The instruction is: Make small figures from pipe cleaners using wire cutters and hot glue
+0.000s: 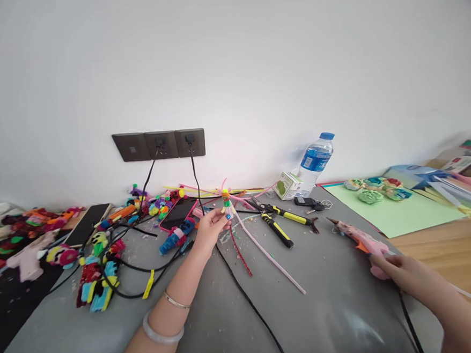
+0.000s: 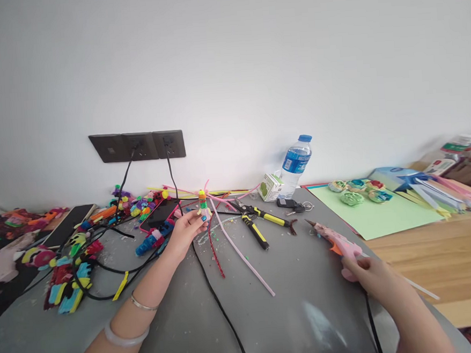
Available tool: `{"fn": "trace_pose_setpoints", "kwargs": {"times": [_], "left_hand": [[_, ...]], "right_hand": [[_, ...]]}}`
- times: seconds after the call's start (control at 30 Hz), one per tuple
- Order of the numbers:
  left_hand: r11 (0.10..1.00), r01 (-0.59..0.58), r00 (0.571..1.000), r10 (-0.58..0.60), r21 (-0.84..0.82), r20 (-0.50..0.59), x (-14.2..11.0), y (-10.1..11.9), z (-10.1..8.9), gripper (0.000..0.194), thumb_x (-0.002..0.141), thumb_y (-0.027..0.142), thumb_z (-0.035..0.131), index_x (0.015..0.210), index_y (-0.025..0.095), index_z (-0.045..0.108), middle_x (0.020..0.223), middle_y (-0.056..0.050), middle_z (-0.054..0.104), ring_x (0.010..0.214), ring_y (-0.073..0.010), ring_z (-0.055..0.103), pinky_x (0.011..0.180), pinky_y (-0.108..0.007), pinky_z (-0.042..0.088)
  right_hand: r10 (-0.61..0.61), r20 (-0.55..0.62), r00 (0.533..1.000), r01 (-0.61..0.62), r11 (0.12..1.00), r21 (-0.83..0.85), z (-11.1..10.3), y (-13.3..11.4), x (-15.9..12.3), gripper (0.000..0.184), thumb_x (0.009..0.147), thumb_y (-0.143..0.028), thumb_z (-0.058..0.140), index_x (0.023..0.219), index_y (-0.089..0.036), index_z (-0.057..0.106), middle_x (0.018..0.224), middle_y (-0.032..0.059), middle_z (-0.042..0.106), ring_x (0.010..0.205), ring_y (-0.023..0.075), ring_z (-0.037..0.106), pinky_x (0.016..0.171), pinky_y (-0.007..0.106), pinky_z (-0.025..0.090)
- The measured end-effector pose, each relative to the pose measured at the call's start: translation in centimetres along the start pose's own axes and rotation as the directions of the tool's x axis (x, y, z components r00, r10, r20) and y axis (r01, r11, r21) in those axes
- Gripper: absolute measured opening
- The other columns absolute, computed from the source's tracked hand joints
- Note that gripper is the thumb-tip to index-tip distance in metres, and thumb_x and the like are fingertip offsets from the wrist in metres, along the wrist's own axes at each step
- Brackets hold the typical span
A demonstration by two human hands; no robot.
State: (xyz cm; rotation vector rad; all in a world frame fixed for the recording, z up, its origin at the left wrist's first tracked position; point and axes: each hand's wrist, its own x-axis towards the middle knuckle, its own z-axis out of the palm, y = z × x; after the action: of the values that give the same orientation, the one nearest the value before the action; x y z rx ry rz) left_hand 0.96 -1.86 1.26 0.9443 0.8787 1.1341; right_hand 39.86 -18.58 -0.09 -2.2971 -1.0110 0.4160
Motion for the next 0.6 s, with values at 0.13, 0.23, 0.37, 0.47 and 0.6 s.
{"fn": "trace_pose_setpoints", "kwargs": {"times": [0.13,0.23,0.37,0.47,0.6], "left_hand": [[1.0,0.004,1.0,-0.004,0.029,0.002,-0.1,0.1,0.1,0.044,0.059,0.04,0.088,0.092,0.015,0.073,0.082,-0.005,0.072,0.069,-0.0129,0.065,0.068,-0.026,0.053],[0.999,0.017,1.0,-0.017,0.029,-0.007,-0.2,0.0,0.2,0.045,0.06,0.041,0.088,0.093,0.015,0.072,0.083,-0.005,0.072,0.07,-0.0126,0.065,0.068,-0.025,0.052],[0.999,0.017,1.0,-0.016,0.048,-0.015,-0.2,-0.2,0.3,0.045,0.06,0.044,0.087,0.092,0.015,0.072,0.082,-0.004,0.071,0.069,-0.0127,0.064,0.065,-0.024,0.05],[0.998,0.005,1.0,-0.004,0.056,-0.023,-0.2,-0.2,0.3,0.046,0.061,0.045,0.086,0.093,0.015,0.072,0.082,-0.004,0.071,0.07,-0.0133,0.064,0.064,-0.024,0.049],[0.999,-0.001,0.998,0.003,0.04,-0.058,-0.1,0.0,0.2,0.045,0.059,0.044,0.087,0.091,0.016,0.071,0.078,-0.003,0.07,0.067,-0.0136,0.063,0.062,-0.024,0.047]], "right_hand": [[0.142,0.129,0.981,-0.171,0.954,0.248,-1.9,-0.8,-0.3,0.029,0.064,-0.049,0.069,0.051,-0.023,0.064,0.06,0.0182,0.064,0.052,0.0257,0.058,0.058,0.047,0.042],[0.071,-0.021,0.997,-0.05,0.852,0.521,-2.3,-2.4,-1.1,0.025,0.062,-0.046,0.073,0.057,-0.023,0.065,0.065,0.016,0.062,0.052,0.0232,0.056,0.057,0.048,0.045],[-0.063,-0.035,0.997,0.069,0.691,0.72,-0.9,-7.7,-2.0,0.019,0.071,-0.041,0.071,0.071,-0.025,0.061,0.083,0.0175,0.068,0.064,0.0254,0.063,0.057,0.045,0.047],[-0.29,0.079,0.954,0.109,0.579,0.808,1.7,-13.2,-2.5,0.021,0.073,-0.034,0.069,0.082,-0.025,0.053,0.073,0.0096,0.066,0.049,0.0187,0.056,0.048,0.037,0.041],[-0.513,0.302,0.803,0.071,0.587,0.807,6.7,-19.2,-3.1,0.031,0.074,-0.033,0.064,0.102,-0.023,0.054,0.05,-0.0056,0.05,0.038,0.0125,0.039,0.041,0.026,0.026]]}}
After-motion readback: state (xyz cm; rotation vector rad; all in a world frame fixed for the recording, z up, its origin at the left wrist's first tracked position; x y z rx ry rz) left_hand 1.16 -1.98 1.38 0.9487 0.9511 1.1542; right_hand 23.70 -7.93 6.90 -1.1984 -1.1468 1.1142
